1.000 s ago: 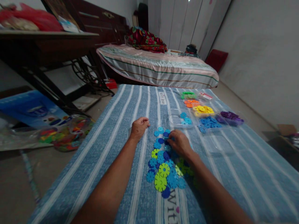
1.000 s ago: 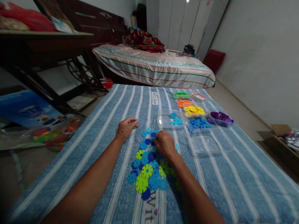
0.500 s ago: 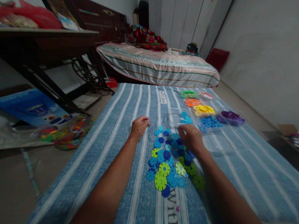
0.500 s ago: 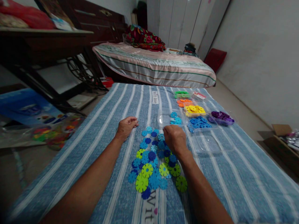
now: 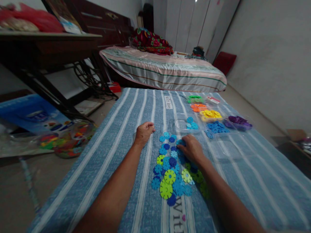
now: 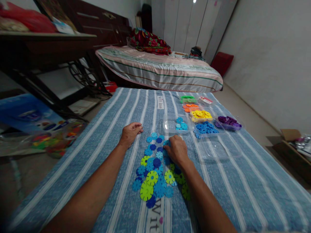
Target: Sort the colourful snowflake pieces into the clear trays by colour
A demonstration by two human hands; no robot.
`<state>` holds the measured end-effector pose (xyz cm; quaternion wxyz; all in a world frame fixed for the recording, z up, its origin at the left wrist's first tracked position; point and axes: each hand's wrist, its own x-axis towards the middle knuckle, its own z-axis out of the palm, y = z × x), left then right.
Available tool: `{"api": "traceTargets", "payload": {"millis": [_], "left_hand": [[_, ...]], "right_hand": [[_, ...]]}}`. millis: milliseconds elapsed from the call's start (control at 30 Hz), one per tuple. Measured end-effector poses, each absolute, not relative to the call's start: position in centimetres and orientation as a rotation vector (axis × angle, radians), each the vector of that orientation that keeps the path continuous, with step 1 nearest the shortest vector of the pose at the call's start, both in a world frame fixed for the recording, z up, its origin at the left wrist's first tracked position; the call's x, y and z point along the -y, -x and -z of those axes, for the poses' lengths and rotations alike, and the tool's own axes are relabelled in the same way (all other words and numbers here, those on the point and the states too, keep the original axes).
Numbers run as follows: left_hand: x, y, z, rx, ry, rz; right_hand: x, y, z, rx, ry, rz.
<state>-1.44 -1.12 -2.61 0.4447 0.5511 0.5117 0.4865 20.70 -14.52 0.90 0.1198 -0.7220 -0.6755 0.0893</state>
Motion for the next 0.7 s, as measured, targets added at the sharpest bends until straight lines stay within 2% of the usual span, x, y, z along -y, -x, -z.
{"api": "traceTargets", "payload": {"millis": [200,400,600,700], "left_hand": [[1.1,1.5,2.7,-1.255,-1.374,-1.203],[1.1,1.5,2.8,-1.255,-1.373,-1.211],[1.2,1.5,2.6,-1.250,-1.370,-1.212],[1.1,1.4,2.7,-1.243,-1.367,-1.208]], "right_hand": [[14.9,-20.6,0.1,1.867,1.859,-0.284],[14.4,-21.0,-1.4,1.951,1.582,-0.332],[11.7,-23.2,-3.8,1.644,1.514,0.252],[11.6,-24.2,-3.9,1.592,1.525,0.378]]}}
